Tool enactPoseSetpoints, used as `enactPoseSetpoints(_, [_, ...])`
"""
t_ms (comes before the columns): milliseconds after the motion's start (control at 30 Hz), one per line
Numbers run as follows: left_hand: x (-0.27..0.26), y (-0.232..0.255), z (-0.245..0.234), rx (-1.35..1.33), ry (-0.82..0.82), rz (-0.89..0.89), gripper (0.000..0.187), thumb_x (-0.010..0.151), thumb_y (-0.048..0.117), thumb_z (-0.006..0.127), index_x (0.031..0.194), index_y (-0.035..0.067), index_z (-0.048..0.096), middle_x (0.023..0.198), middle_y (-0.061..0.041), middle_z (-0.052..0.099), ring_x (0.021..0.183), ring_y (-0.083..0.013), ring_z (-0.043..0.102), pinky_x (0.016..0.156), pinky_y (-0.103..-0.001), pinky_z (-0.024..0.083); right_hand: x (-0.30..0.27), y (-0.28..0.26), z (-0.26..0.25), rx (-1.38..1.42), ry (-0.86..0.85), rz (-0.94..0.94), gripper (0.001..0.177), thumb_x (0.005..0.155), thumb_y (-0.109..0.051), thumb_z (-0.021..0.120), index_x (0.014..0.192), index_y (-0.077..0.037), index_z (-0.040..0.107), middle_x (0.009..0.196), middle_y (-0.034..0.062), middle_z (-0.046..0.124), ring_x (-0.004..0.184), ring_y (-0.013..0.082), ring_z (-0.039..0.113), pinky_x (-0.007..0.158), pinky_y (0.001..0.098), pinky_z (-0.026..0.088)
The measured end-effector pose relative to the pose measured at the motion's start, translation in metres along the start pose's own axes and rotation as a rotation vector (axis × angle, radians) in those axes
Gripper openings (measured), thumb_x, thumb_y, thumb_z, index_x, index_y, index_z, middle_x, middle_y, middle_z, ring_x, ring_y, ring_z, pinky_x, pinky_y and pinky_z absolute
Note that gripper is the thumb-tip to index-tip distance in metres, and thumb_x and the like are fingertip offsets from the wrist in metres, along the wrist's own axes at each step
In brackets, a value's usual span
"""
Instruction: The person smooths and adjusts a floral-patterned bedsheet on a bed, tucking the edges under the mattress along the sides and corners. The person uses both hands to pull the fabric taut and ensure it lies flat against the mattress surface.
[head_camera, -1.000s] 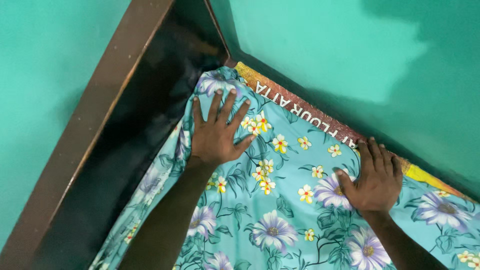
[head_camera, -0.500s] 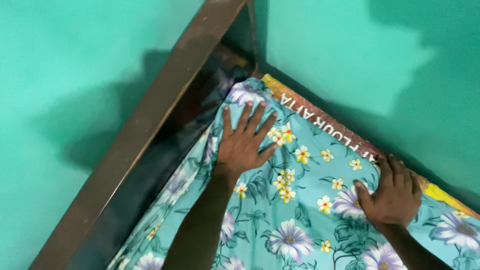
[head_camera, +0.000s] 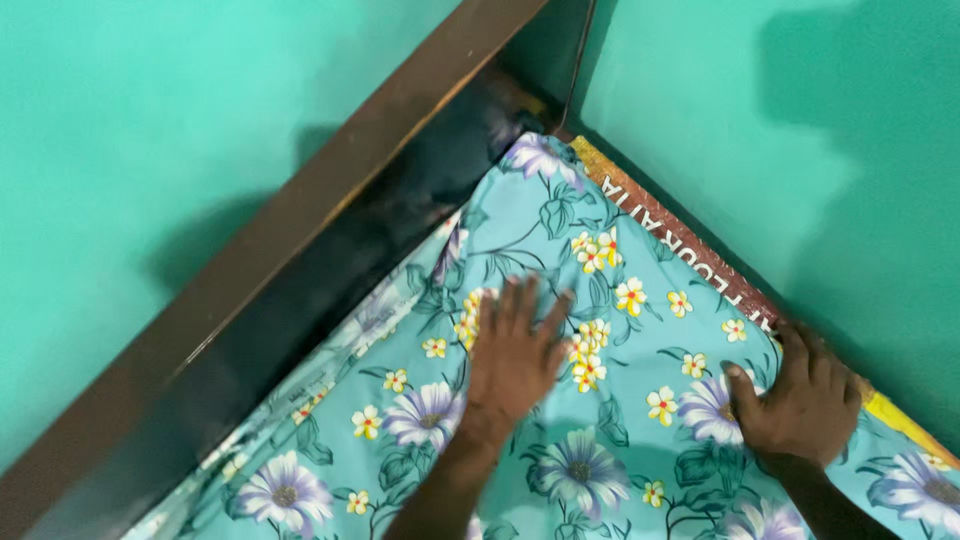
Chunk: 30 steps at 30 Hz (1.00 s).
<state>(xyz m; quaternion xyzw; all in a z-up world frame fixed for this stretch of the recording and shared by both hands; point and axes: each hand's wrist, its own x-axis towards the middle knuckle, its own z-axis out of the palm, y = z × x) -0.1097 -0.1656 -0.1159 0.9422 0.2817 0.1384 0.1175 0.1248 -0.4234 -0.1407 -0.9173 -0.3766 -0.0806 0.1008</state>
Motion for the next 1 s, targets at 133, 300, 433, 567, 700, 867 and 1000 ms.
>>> enactPoseSetpoints(133, [0.001,-0.046,-0.019,0.085,0.090,-0.195,0.060,0.102,0.043,0.053,0.155,0.017,0.043,0.162,-0.020,0.036,0.148,-0.0409,0.036,0.117,-0.058,0.029,-0.004,0.002,-0.002,0.023,0.004,-0.025,0.077,0.101,-0.068,0.047,0.151,-0.010,0.052,0.150,0.0186,0.055,0.141,0.0408,0.049,0.119,0.0588,0.032])
enactPoseSetpoints(300, [0.010,-0.047,-0.034,0.195,0.236,-0.343,0.059,0.103,0.038,0.055,0.152,0.007,0.045,0.153,-0.016,0.049,0.136,-0.0346,0.050,0.107,-0.055,0.041,-0.004,0.003,0.000,0.008,0.005,-0.015,0.077,0.099,-0.067,0.050,0.152,-0.011,0.052,0.149,0.0197,0.054,0.142,0.0408,0.050,0.119,0.0582,0.032])
enactPoseSetpoints(433, [0.035,-0.045,-0.035,0.147,0.468,-0.314,0.050,0.105,0.036,0.059,0.144,0.005,0.051,0.136,-0.019,0.059,0.118,-0.0367,0.057,0.098,-0.050,0.048,-0.005,0.002,0.000,0.004,0.026,-0.004,0.081,0.095,-0.066,0.053,0.156,-0.012,0.053,0.155,0.0196,0.054,0.139,0.0407,0.050,0.116,0.0579,0.033])
enactPoseSetpoints(567, [0.092,-0.037,-0.029,0.040,0.455,-0.314,0.038,0.105,0.031,0.059,0.132,0.005,0.060,0.115,-0.015,0.066,0.105,-0.0345,0.062,0.089,-0.048,0.053,-0.004,0.002,-0.002,-0.005,0.034,-0.016,0.080,0.095,-0.065,0.054,0.154,-0.011,0.053,0.154,0.0185,0.055,0.139,0.0395,0.051,0.117,0.0565,0.033])
enactPoseSetpoints(700, [0.138,-0.035,-0.014,0.263,0.350,-0.198,0.031,0.096,0.038,0.063,0.105,0.008,0.064,0.092,-0.009,0.066,0.081,-0.0288,0.070,0.064,-0.045,0.056,-0.003,0.002,-0.003,-0.004,0.034,-0.013,0.082,0.092,-0.065,0.055,0.152,-0.010,0.053,0.153,0.0171,0.054,0.138,0.0373,0.051,0.117,0.0554,0.032])
enactPoseSetpoints(867, [0.165,-0.070,-0.008,0.768,0.273,0.168,0.009,0.093,0.017,0.061,0.098,0.011,0.063,0.080,-0.003,0.065,0.062,-0.0184,0.069,0.047,-0.034,0.054,-0.002,0.002,-0.006,0.002,0.011,-0.004,0.082,0.092,-0.066,0.054,0.151,-0.010,0.052,0.154,0.0155,0.052,0.141,0.0360,0.049,0.120,0.0543,0.032])
enactPoseSetpoints(1000, [0.160,-0.082,-0.005,0.864,0.267,0.275,0.006,0.090,0.018,0.061,0.091,0.012,0.061,0.077,-0.003,0.064,0.061,-0.0168,0.069,0.043,-0.034,0.053,0.000,0.002,-0.007,0.023,-0.018,0.014,0.084,0.089,-0.067,0.054,0.150,-0.009,0.051,0.154,0.0162,0.050,0.142,0.0360,0.045,0.116,0.0545,0.030])
